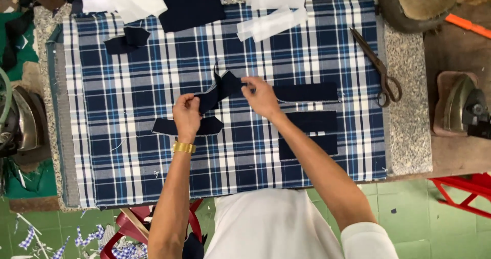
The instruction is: The person arranges several dark blue fabric pieces on a plaid work surface, then uses a steam iron to press each piece. The person handles the pieces one at a time, smoothing and ironing them before moving to the next.
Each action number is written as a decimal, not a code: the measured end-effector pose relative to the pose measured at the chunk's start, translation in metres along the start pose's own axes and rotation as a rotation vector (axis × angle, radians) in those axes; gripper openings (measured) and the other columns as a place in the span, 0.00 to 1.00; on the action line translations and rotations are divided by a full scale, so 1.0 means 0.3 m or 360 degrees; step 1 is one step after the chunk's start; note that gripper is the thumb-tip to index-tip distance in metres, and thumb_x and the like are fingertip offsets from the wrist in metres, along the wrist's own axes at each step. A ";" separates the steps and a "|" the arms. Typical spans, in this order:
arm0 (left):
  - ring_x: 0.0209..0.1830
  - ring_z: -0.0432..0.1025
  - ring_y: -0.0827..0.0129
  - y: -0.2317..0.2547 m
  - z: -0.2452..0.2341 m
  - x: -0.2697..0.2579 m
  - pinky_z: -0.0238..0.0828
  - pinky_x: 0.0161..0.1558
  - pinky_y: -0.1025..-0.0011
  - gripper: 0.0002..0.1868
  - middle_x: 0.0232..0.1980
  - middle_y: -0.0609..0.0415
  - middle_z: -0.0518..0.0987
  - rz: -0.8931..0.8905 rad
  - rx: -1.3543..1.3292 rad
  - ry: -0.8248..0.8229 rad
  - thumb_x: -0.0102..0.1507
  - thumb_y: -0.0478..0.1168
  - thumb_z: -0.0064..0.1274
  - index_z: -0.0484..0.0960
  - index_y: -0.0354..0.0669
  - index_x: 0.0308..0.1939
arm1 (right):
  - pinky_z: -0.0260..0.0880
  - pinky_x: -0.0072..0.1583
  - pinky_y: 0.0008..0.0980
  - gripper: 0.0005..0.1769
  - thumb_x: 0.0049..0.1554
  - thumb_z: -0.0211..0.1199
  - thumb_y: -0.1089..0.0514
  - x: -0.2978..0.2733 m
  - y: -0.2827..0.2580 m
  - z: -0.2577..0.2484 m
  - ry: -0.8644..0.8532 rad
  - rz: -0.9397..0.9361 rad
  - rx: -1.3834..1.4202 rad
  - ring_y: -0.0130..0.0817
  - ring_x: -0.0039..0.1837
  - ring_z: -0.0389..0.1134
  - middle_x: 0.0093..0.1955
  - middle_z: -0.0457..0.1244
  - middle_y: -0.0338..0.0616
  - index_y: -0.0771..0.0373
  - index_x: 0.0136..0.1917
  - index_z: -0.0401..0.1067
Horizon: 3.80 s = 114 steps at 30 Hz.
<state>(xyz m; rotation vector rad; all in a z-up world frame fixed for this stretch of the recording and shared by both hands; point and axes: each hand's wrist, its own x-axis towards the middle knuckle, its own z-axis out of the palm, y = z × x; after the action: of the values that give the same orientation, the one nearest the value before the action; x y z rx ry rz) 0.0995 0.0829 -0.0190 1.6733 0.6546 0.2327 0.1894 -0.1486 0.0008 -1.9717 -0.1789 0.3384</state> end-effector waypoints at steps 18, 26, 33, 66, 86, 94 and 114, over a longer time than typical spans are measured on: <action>0.27 0.78 0.65 0.189 -0.234 -0.087 0.81 0.24 0.74 0.02 0.32 0.49 0.75 0.0173 -0.0312 0.0451 0.72 0.34 0.49 0.73 0.41 0.47 | 0.77 0.45 0.32 0.13 0.54 0.67 0.53 0.109 -0.115 0.159 -0.0195 0.0340 -0.0140 0.37 0.50 0.74 0.47 0.68 0.44 0.55 0.52 0.74; 0.31 0.82 0.53 0.251 -0.280 -0.107 0.82 0.26 0.69 0.04 0.36 0.40 0.79 0.0361 -0.0372 0.0467 0.74 0.32 0.46 0.70 0.34 0.51 | 0.80 0.43 0.24 0.10 0.57 0.62 0.68 0.070 -0.478 0.121 -0.0344 -0.0267 0.0682 0.34 0.44 0.75 0.52 0.69 0.60 0.62 0.50 0.66; 0.32 0.82 0.53 0.206 -0.259 -0.118 0.81 0.25 0.72 0.05 0.37 0.38 0.80 0.0348 -0.0402 0.0407 0.74 0.32 0.46 0.71 0.33 0.51 | 0.77 0.55 0.47 0.16 0.59 0.59 0.70 -0.038 -0.320 -0.017 -0.0635 -0.0509 0.0207 0.56 0.62 0.71 0.58 0.68 0.63 0.66 0.61 0.69; 0.65 0.72 0.55 0.067 0.163 -0.109 0.58 0.68 0.52 0.21 0.60 0.46 0.80 0.1366 0.1333 -0.0623 0.73 0.46 0.44 0.75 0.42 0.67 | 0.58 0.69 0.45 0.22 0.57 0.59 0.60 -0.396 0.164 -0.038 0.0032 -0.0814 -0.0928 0.47 0.73 0.61 0.69 0.63 0.51 0.59 0.66 0.73; 0.69 0.69 0.53 0.160 0.312 0.061 0.43 0.72 0.49 0.23 0.65 0.42 0.78 0.1556 0.1462 -0.0350 0.72 0.43 0.45 0.70 0.35 0.68 | 0.51 0.71 0.50 0.22 0.63 0.53 0.57 -0.022 0.114 -0.122 0.0139 -0.0748 -0.1272 0.51 0.77 0.54 0.74 0.57 0.54 0.58 0.70 0.68; 0.73 0.65 0.54 0.068 0.209 0.040 0.35 0.76 0.50 0.27 0.68 0.39 0.75 0.1425 0.1550 -0.0559 0.75 0.46 0.41 0.65 0.32 0.73 | 0.39 0.75 0.54 0.27 0.64 0.50 0.55 -0.027 0.160 -0.062 -0.0055 -0.0653 -0.1354 0.52 0.80 0.50 0.77 0.55 0.55 0.55 0.75 0.62; 0.81 0.52 0.54 -0.073 0.069 -0.299 0.37 0.78 0.50 0.32 0.78 0.43 0.63 0.1366 0.1625 -0.0704 0.73 0.56 0.39 0.66 0.41 0.75 | 0.40 0.74 0.59 0.26 0.66 0.51 0.49 -0.385 0.163 -0.012 0.0012 -0.0660 -0.1243 0.54 0.83 0.42 0.80 0.52 0.51 0.56 0.74 0.63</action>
<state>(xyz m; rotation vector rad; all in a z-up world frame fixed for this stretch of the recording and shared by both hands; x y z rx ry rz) 0.0300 0.0189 -0.0262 2.8111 -0.4260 0.1130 0.0796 -0.2039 -0.0244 -2.6177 -0.7989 -0.0293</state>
